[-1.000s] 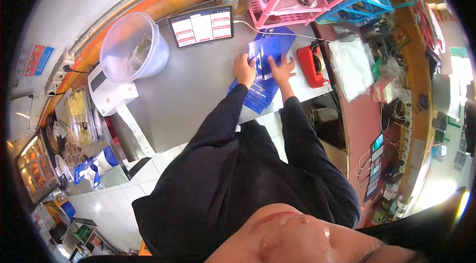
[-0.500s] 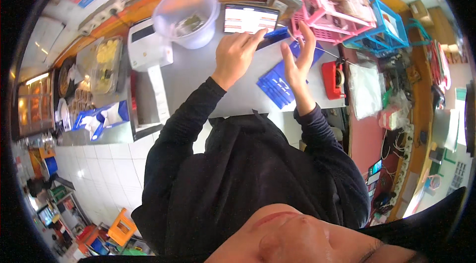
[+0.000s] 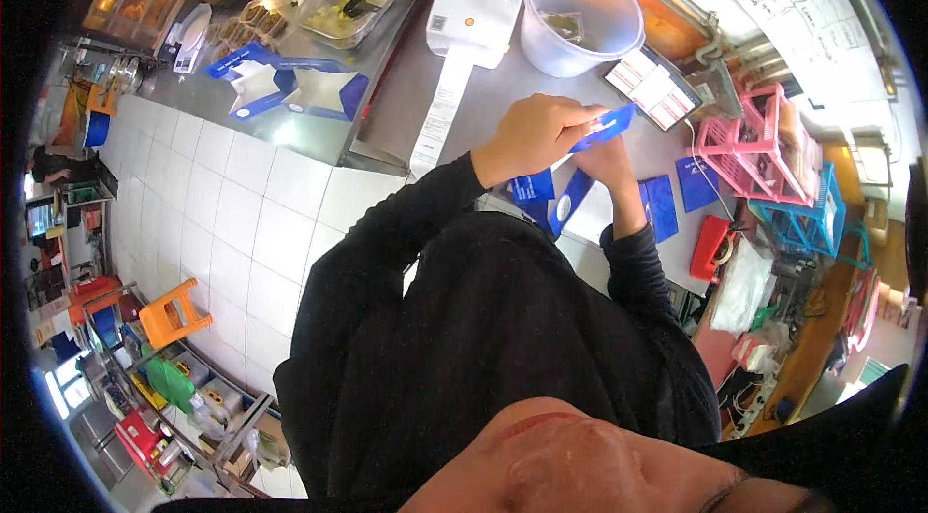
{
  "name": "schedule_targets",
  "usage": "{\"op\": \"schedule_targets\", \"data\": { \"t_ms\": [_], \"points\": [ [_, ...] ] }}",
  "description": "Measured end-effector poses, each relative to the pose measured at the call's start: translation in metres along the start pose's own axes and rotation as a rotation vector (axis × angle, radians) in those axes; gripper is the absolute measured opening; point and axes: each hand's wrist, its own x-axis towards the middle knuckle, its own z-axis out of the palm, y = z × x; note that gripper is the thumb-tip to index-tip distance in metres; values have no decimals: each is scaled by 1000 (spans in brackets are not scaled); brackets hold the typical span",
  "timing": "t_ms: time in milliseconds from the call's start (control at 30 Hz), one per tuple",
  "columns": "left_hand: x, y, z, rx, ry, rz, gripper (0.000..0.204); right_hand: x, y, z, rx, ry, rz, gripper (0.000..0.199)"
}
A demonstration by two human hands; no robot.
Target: The person folds several blue and white cardboard food boxes, places scoops of food from a tray into the boxes using a spoon, adds small items from a container, and checks a printed receipt.
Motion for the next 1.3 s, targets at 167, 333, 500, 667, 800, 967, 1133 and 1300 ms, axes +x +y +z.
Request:
{"op": "schedule_targets", "data": {
  "t_ms": [167,333,500,667,800,967,1133,1300],
  "points": [
    [-10,-24,-8,-100,-110,-87,25,-11,21,19,-212,12,205,44],
    [-44,-65,12,618,309,-227,52,-35,60,37,-241,9,612,54],
    [-83,-84,103,134,370,-507,76,-112,233,94,-261,269,550,56],
    [-122,-161,102,-114,132,-393,81,-52,61,57,-619,205,13,32],
    [-70,-138,41,-68,486,-586,54,-18,32,30,-134,397,-54,26],
    [-87,-152,-42,-277,133,-728,35,9,29,37,117,283,280,33],
    [-102,-213,-70,-734,-55,-781,41,22,63,105,805,-24,665,28],
    [-40,-307,-25,186,522,-671,41,12,179,107,-38,-79,337,40]
  ]
}}
